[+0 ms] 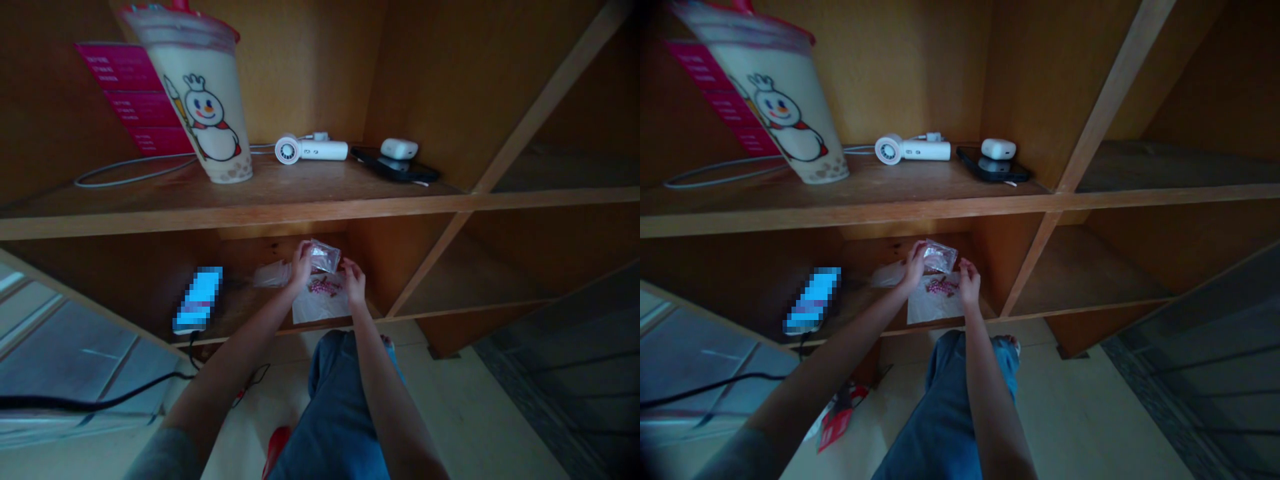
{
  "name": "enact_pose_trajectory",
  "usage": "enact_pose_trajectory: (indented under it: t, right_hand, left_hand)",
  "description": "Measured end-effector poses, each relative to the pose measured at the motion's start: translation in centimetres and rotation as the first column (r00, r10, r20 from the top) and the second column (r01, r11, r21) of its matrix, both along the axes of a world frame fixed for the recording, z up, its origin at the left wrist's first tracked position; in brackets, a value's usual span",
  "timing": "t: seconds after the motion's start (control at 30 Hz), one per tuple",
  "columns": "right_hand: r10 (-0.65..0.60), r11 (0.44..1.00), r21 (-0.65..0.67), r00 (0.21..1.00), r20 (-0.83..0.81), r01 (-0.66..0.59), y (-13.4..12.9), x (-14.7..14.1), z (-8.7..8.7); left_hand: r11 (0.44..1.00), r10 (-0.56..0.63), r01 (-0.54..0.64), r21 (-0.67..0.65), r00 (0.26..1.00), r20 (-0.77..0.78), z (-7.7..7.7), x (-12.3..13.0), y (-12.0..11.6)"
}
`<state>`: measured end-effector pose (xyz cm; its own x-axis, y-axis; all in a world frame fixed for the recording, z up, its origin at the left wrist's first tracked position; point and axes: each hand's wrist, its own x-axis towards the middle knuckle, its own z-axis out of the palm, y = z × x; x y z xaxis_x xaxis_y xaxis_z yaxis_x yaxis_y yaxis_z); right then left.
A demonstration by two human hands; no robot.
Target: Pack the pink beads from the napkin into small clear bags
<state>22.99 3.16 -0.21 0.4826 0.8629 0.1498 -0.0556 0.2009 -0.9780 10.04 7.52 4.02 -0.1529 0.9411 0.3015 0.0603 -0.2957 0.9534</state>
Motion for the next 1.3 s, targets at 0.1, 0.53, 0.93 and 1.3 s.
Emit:
enact_pose_trajectory:
  t: [0.1, 0.53, 0.93, 1.3]
  right_hand:
    - [0.058, 0.997, -0.043, 0.997, -0.049, -0.061, -0.4, -0.1, 0.6]
    - [0.245, 0.968, -0.025, 0.965, -0.096, -0.248, -0.9, -0.3, 0.8]
    - [0.292, 0.956, -0.057, 0.949, 0.121, -0.287, -0.9, -1.2, 0.5]
    - [0.304, 0.952, -0.107, 0.936, 0.181, -0.288, -0.8, -1.4, 0.3]
  left_hand:
    - [0.983, -0.086, 0.113, -0.148, 0.981, 0.176, -0.6, 0.9, -1.0]
    - [0.997, 0.066, -0.059, 0.048, 0.988, -0.142, -3.7, 0.3, -3.4]
    - [0.982, 0.065, 0.023, 0.189, 0.894, -0.444, -3.8, 0.2, -3.7]
    - [0.984, 0.049, 0.051, 0.169, 0.841, -0.539, -4.1, 0.3, -3.7]
